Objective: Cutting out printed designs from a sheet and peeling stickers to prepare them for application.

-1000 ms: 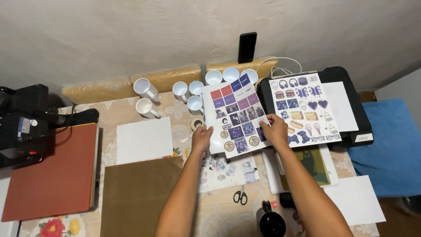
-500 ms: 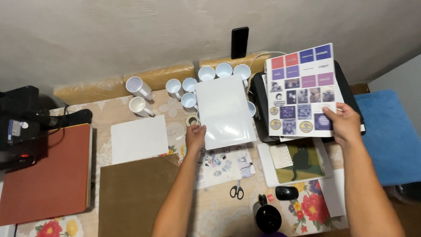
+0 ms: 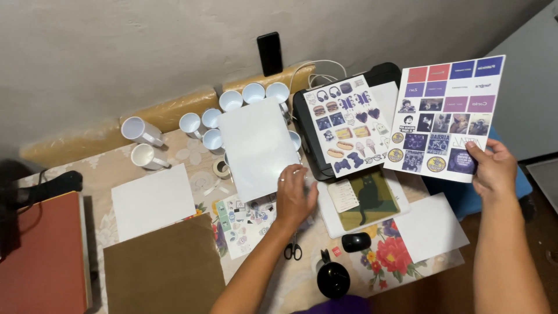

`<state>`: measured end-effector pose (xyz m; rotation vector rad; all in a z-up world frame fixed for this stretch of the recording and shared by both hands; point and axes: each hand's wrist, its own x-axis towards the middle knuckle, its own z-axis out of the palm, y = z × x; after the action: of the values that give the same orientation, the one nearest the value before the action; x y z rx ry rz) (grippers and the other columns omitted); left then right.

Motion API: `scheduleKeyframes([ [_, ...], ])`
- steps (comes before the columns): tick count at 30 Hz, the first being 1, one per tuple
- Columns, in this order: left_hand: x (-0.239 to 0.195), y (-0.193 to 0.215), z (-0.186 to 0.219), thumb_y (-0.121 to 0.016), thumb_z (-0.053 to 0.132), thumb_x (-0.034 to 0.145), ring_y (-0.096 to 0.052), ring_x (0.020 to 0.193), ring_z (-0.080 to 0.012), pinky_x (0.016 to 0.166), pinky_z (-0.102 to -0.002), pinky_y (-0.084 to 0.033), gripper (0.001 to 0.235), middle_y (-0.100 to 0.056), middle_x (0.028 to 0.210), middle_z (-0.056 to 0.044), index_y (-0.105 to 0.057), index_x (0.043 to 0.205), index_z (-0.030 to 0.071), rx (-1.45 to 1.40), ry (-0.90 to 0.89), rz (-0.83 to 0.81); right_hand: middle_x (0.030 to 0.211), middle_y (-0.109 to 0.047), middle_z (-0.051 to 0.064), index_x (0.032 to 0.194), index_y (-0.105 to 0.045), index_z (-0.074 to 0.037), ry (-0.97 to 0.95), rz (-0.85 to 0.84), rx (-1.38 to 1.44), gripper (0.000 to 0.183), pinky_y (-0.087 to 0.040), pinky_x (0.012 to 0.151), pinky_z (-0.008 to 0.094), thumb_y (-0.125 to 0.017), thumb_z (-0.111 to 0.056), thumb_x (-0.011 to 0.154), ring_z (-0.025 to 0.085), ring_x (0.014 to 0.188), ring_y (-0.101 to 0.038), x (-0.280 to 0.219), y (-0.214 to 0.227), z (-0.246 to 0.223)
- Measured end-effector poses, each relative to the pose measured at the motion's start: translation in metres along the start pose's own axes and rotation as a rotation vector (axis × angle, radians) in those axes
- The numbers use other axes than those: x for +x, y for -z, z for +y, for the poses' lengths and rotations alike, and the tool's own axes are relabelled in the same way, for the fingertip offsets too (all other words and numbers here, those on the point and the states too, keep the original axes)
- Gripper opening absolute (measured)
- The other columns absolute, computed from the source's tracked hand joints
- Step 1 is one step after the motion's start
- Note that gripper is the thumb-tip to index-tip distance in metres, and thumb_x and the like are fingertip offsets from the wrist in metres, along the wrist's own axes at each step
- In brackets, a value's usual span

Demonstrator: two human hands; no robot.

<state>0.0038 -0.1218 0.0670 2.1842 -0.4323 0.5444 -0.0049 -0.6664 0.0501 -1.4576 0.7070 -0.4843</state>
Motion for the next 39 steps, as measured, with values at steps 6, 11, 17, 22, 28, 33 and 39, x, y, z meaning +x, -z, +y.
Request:
scheduleKeyframes([
  [6,0.015,-0.095,0.024,-0.086,0.036,0.096,-0.030,0.171,-0.0461,0.138,-0.062,-0.027,0.087,-0.039,0.181,-0.027,-0.046,0.167,0.008,0.344,-0.277,-0.489,0.121,-0.084,0.009,0.131,-0.067,-0.016,-0.029,-0.025,-0.002,0.032,-0.074,0.088,0.042,-0.088,-0.015,0.107,0.015,0.101,-0.083,-0.011,0.002,-0.013],
  [11,0.028,-0.134,0.023,-0.061,0.011,0.109,-0.037,0.165,-0.0536,0.136,-0.067,-0.027,0.058,-0.043,0.175,-0.035,-0.048,0.164,0.000,0.378,-0.237,-0.576,0.118,-0.083,0.010,0.129,-0.065,-0.013,-0.045,-0.083,0.016,0.027,-0.072,0.084,0.041,-0.084,-0.015,0.110,0.016,0.096,-0.081,-0.014,0.003,-0.017],
  [17,0.028,-0.127,0.021,-0.074,0.015,0.105,-0.052,0.155,-0.0508,0.129,-0.063,-0.043,0.053,-0.058,0.163,-0.032,-0.058,0.153,-0.001,0.363,-0.257,-0.591,0.117,-0.084,0.013,0.127,-0.066,-0.011,-0.097,-0.069,0.034,0.028,-0.073,0.082,0.041,-0.085,-0.013,0.107,0.018,0.095,-0.081,-0.013,0.006,-0.010],
  [22,0.035,-0.129,0.013,-0.080,-0.004,0.094,-0.068,0.134,-0.0451,0.105,-0.054,-0.061,0.046,-0.072,0.137,-0.025,-0.063,0.136,0.004,0.447,-0.333,-0.591,0.119,-0.083,0.013,0.129,-0.065,-0.012,-0.138,-0.027,0.078,0.030,-0.072,0.084,0.041,-0.085,-0.015,0.106,0.018,0.097,-0.081,-0.018,0.009,0.001],
  [28,0.049,-0.110,0.011,-0.082,-0.010,0.089,-0.076,0.075,-0.0308,0.060,-0.045,-0.064,0.022,-0.080,0.104,-0.017,-0.077,0.106,0.003,0.397,-0.397,-0.398,0.124,-0.083,0.013,0.133,-0.067,-0.013,-0.190,0.056,0.165,0.034,-0.073,0.089,0.041,-0.085,-0.013,0.103,0.020,0.103,-0.083,-0.027,0.014,0.025],
  [33,0.083,-0.079,0.014,-0.075,0.009,0.105,-0.068,0.060,-0.0314,0.046,-0.045,-0.052,0.008,-0.082,0.118,-0.021,-0.073,0.101,0.003,0.340,-0.339,-0.067,0.115,-0.086,0.011,0.121,-0.072,-0.017,-0.281,0.227,0.301,0.023,-0.075,0.082,0.044,-0.086,-0.014,0.102,0.022,0.096,-0.086,-0.060,-0.012,0.029],
  [39,0.130,-0.031,0.026,-0.083,0.016,0.101,-0.084,0.098,-0.0287,0.076,-0.036,-0.069,0.005,-0.081,0.117,-0.004,-0.080,0.102,0.013,0.261,-0.076,0.184,0.112,-0.077,0.007,0.129,-0.061,-0.014,-0.234,0.160,0.495,0.026,-0.076,0.094,0.039,-0.078,-0.012,0.111,0.023,0.105,-0.086,-0.098,-0.080,0.050],
])
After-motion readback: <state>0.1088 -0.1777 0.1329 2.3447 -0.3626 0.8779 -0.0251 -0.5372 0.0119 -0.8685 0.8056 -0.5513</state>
